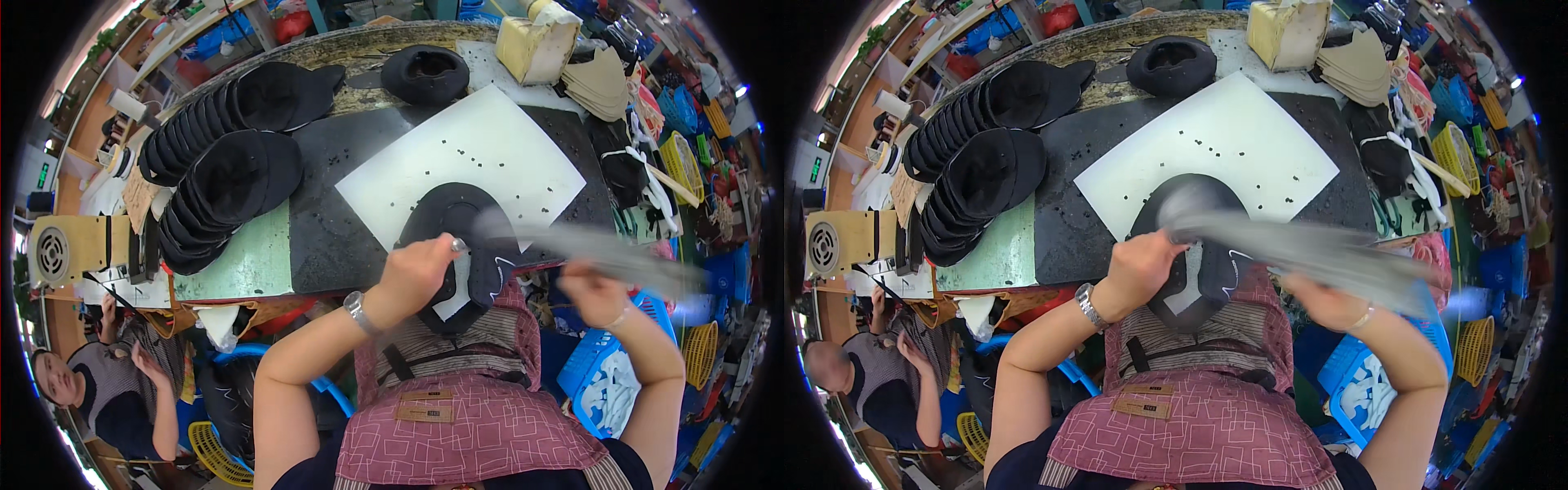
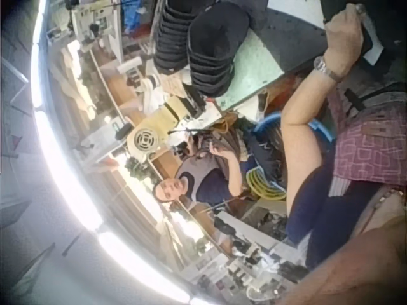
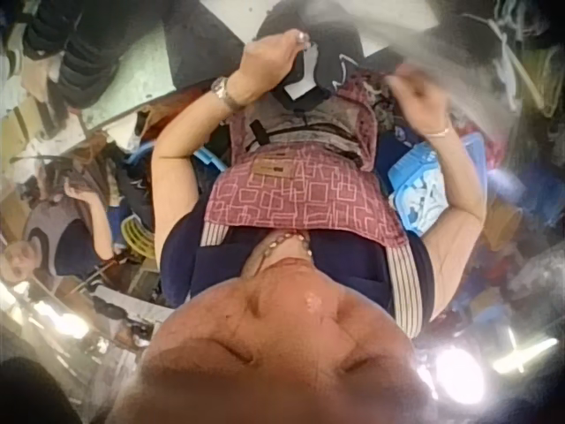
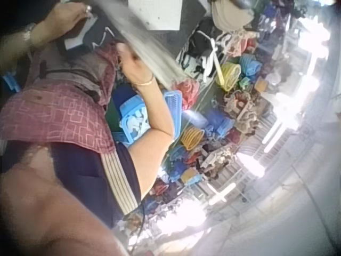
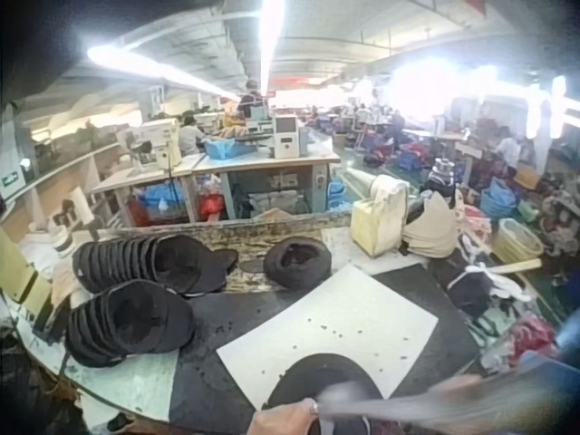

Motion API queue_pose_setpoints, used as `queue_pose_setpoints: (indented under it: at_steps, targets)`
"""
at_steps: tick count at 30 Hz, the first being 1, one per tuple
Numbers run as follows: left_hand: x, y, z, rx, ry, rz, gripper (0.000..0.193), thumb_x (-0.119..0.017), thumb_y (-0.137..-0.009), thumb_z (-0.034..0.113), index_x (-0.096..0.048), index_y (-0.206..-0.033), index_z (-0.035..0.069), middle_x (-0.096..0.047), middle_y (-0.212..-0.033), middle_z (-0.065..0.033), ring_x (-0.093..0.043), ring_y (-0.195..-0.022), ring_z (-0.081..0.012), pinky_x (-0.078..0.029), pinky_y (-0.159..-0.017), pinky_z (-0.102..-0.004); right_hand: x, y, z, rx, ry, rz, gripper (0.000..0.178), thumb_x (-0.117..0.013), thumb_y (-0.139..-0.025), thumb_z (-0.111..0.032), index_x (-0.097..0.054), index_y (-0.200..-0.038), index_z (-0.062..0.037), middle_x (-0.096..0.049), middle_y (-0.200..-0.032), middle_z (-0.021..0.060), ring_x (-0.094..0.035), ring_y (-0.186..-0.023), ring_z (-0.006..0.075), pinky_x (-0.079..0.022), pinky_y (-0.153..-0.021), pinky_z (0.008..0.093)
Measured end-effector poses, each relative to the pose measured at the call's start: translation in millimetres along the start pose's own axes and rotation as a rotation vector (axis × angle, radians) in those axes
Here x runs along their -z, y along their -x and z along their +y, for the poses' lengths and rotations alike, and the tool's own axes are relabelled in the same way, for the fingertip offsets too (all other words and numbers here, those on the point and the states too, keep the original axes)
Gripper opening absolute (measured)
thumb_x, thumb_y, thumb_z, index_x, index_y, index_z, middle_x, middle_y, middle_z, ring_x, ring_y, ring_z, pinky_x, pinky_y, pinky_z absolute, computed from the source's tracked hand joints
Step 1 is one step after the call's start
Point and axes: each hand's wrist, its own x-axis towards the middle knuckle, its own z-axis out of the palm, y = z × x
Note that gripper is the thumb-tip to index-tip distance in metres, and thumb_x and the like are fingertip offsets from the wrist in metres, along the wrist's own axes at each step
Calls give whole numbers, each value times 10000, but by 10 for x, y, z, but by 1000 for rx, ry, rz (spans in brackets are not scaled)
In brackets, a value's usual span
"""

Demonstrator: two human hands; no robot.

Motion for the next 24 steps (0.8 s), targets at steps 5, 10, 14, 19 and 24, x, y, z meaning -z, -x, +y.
queue_pose_setpoints:
  at_steps: [5,10,14,19,24]
  targets:
    - [88,-41,-64,495,397,-46,171,-574,-849,162,-498,-892,15,-588,-637,-99,-597,-530,-175,-467,-469,-254,-26,226,44,-452,50,-254,226,-635,-760,-181,-527,-853,-6,-525,-600,188,-543,-558,364,-415,-513,379]
    - [186,-131,-186,645,786,10,154,-466,-918,159,-457,-947,7,-612,-837,-94,-606,-703,-119,-494,-611,-219,-194,413,-19,-401,81,-258,212,-609,-773,-182,-493,-810,-7,-520,-583,190,-547,-572,373,-414,-511,408]
    - [360,-139,45,666,956,-94,117,-493,-898,107,-466,-958,10,-611,-883,-82,-599,-775,-116,-493,-662,-225,-380,323,8,-328,99,-275,241,-597,-783,-208,-456,-784,-12,-529,-579,195,-550,-579,374,-407,-509,440]
    - [238,81,211,648,927,-377,86,-525,-864,49,-484,-919,-3,-624,-858,-86,-606,-766,-108,-500,-667,-235,-395,248,37,-375,74,-298,246,-602,-781,-220,-464,-791,-16,-529,-582,194,-549,-588,376,-407,-521,437]
    - [134,163,213,603,800,-325,79,-541,-852,43,-493,-887,-9,-637,-773,-73,-611,-740,-88,-496,-608,-232,-410,278,86,-397,54,-263,258,-612,-774,-234,-468,-771,-20,-537,-602,200,-547,-605,382,-403,-523,435]
